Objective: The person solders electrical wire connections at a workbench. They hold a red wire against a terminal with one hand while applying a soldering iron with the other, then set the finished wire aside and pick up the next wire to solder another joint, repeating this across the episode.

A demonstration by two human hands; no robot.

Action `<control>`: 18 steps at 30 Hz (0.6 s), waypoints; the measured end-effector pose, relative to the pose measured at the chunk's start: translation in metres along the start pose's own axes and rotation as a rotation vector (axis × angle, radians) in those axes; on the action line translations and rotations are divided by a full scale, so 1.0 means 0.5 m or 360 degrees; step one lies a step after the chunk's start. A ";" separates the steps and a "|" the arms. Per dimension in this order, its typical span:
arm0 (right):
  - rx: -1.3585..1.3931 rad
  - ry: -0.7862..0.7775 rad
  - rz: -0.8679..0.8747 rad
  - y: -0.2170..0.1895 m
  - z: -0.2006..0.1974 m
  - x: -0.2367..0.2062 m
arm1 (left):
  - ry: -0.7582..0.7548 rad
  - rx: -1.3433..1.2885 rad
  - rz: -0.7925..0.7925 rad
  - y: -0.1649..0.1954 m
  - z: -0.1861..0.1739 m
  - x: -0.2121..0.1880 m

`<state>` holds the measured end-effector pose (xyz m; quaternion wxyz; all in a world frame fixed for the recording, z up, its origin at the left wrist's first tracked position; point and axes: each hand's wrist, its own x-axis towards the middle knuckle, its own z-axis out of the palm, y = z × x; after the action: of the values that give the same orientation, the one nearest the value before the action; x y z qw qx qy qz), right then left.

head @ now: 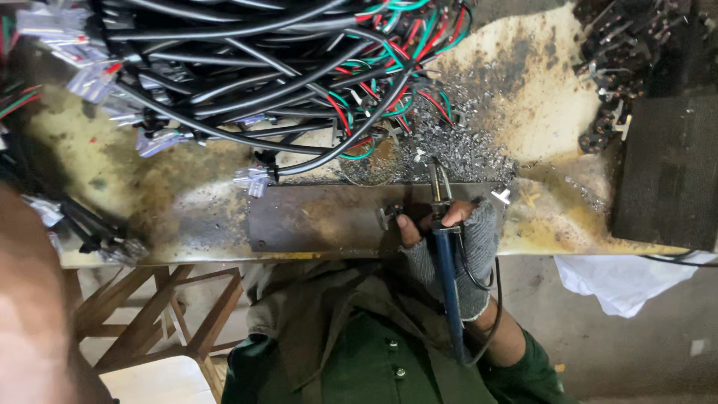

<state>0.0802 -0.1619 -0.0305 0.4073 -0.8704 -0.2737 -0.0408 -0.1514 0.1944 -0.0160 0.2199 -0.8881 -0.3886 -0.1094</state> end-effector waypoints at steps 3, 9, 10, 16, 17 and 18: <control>-0.0118 0.0048 -0.0146 -0.007 -0.004 0.003 | -0.0046 -0.0014 -0.0053 -0.002 0.030 -0.005; 0.0052 -0.0017 0.0061 0.003 -0.004 -0.009 | -0.0199 -0.0092 -0.0109 -0.036 0.039 -0.071; 0.0106 -0.0007 0.0064 0.004 -0.002 -0.011 | -0.0224 -0.0109 -0.0128 -0.045 0.035 -0.088; -0.0048 0.0058 -0.0037 0.005 0.003 -0.006 | -0.0277 -0.0292 -0.0241 -0.060 0.016 -0.126; -0.0116 0.0076 -0.0055 0.006 0.003 -0.006 | -0.0259 -0.0307 -0.0244 -0.059 0.011 -0.119; -0.0051 0.0062 -0.0015 0.008 0.003 -0.008 | -0.0241 -0.0316 -0.0257 -0.057 0.004 -0.111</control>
<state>0.0788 -0.1648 -0.0353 0.3984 -0.8745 -0.2690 -0.0642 -0.2095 0.1768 -0.0292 0.0914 -0.8771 -0.4615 -0.0972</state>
